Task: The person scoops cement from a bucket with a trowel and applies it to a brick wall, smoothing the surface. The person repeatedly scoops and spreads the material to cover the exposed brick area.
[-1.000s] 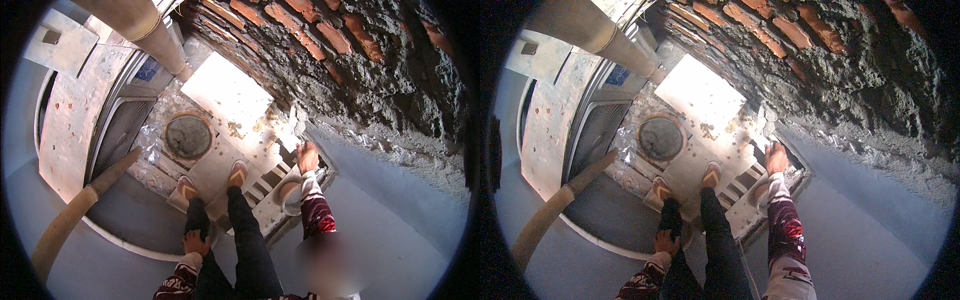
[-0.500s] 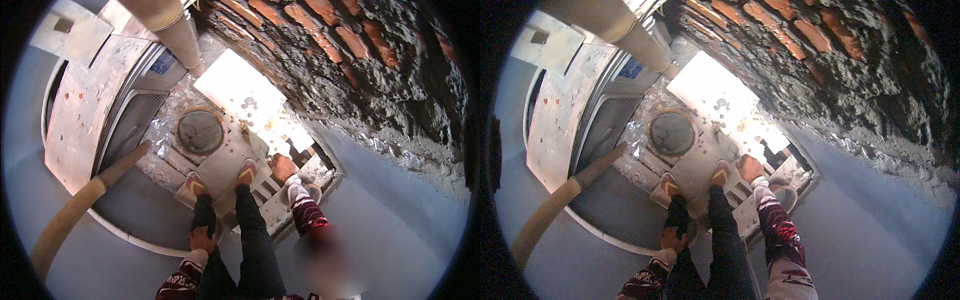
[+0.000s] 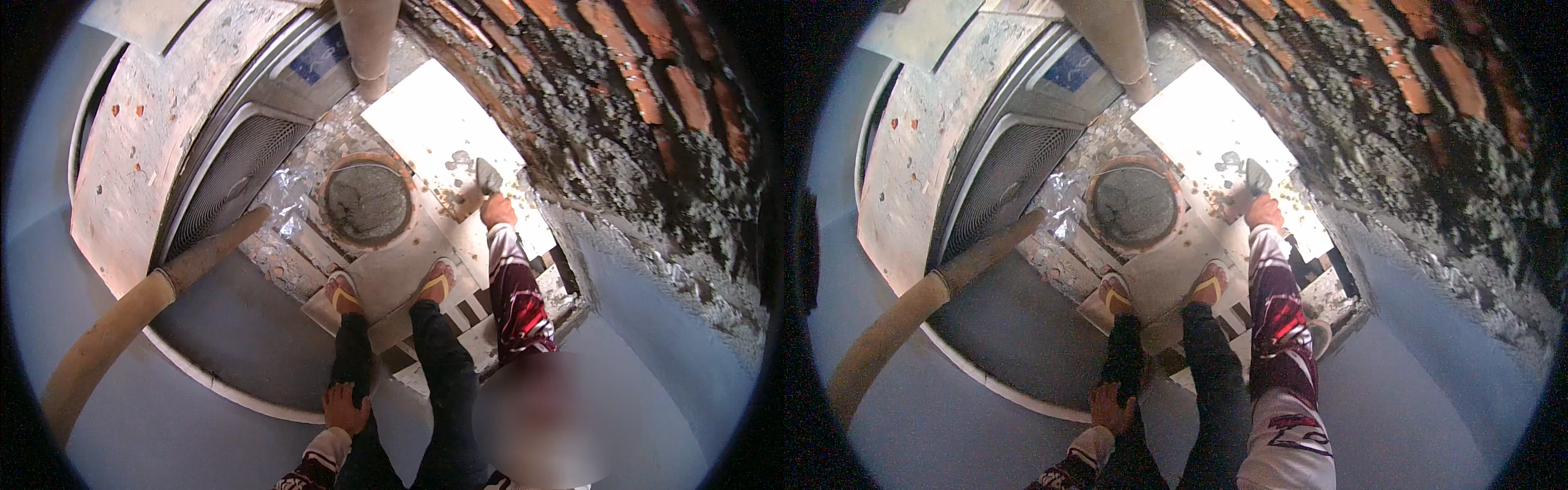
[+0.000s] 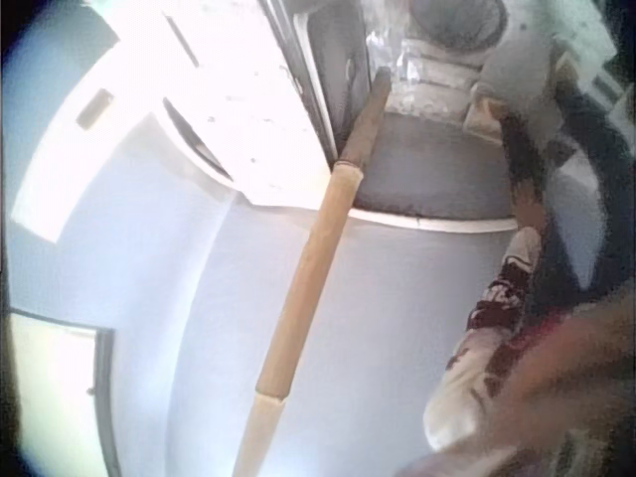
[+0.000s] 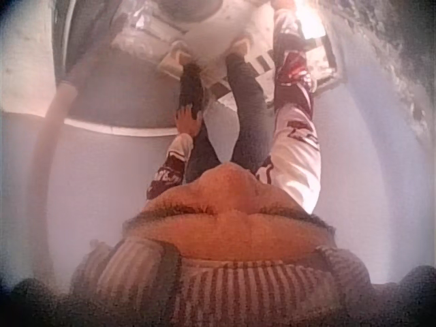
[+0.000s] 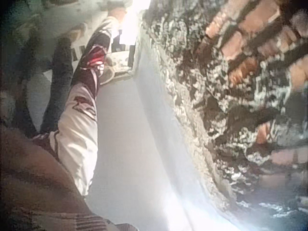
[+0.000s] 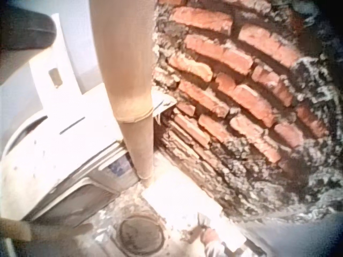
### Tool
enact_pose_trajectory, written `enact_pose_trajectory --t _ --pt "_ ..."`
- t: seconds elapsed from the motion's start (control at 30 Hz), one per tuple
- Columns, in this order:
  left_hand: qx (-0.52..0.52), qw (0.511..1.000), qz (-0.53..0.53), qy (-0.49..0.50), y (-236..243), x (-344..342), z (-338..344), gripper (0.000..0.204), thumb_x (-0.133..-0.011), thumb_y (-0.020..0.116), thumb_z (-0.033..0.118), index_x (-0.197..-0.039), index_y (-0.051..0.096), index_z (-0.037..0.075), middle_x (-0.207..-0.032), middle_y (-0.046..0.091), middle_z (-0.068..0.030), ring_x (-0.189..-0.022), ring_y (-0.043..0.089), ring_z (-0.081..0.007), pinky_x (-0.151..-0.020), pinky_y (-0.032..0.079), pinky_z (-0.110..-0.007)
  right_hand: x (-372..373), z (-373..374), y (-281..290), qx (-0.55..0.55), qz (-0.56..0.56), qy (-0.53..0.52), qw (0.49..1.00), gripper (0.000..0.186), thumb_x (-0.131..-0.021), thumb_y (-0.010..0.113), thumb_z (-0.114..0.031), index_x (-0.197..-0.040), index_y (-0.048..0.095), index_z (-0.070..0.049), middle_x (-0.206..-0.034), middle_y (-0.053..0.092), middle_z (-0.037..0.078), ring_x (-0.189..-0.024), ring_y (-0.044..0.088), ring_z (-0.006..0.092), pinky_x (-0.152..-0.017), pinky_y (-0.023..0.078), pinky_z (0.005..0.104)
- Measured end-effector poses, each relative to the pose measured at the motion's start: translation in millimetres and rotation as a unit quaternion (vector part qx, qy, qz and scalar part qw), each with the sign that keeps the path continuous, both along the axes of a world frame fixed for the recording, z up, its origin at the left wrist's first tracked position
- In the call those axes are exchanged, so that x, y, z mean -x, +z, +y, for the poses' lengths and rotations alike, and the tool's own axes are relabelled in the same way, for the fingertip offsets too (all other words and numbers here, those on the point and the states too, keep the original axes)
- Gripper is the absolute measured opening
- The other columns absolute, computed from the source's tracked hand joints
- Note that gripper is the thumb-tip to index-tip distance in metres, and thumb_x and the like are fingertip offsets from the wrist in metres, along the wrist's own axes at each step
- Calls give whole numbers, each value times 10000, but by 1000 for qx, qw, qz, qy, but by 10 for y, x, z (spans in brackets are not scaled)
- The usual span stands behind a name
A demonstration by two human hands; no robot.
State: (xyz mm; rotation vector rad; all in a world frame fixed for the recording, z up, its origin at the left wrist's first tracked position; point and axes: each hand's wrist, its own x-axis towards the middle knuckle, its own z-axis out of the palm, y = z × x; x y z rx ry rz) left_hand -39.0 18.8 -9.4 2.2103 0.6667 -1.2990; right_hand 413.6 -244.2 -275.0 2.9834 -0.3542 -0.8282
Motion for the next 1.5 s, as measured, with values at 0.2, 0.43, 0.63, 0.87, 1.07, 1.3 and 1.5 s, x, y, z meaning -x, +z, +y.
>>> enact_pose_trajectory --t 0.2,0.43,0.63,0.87,1.07,1.3,1.5 --pt "3 998 -9 63 0 -97 -5 630 -879 516 461 -1332 492 23 -1376 477 -221 -1340 360 -376 -1120 221 -544 102 -54 -187 -127 -26 145 981 286 -885 567 -263 -1021 644 -23 -969 669 258 -912 648 425 -805 523 496" --pt "26 999 18 36 -11 8 -28 654 -878 502 484 -1355 471 37 -1404 460 -184 -1345 356 -360 -1127 201 -549 656 681 1270 -184 -21 109 977 331 -844 600 -249 -1108 609 -50 -963 648 237 -870 645 413 -775 511 492" --pt "34 997 30 65 15 -15 23 656 -877 516 471 -1365 455 39 -1397 458 -195 -1350 348 -358 -1130 196 -551 826 1369 1084 -120 21 305 945 295 -859 566 -201 -1114 602 -58 -949 642 182 -826 675 350 -711 553 437" --pt "25 997 16 69 -29 83 82 646 -890 514 468 -1360 462 29 -1392 463 -207 -1338 372 -373 -1122 212 -562 923 2316 579 -39 171 484 857 258 -929 485 -197 -993 682 -44 -1066 661 184 -872 702 300 -723 565 420" --pt "41 995 9 92 -86 200 129 650 -895 511 480 -1360 463 28 -1392 460 -212 -1340 367 -374 -1122 212 -559 1293 2163 1022 -105 118 283 946 241 -895 510 -191 -937 699 -46 -917 704 206 -891 694 367 -764 560 454" --pt "41 994 16 102 7 48 225 647 -892 519 464 -1365 460 27 -1395 461 -204 -1355 353 -372 -1130 198 -558 859 1995 1049 -52 173 242 953 302 -896 542 -300 -987 643 -30 -971 685 210 -894 692 347 -781 549 452" --pt "55 991 13 122 13 -17 240 642 -874 543 450 -1344 479 17 -1370 480 -211 -1352 359 -375 -1127 217 -550 891 2109 173 -107 213 307 922 269 -863 577 -270 -907 706 -38 -944 699 201 -889 689 366 -777 553 458"
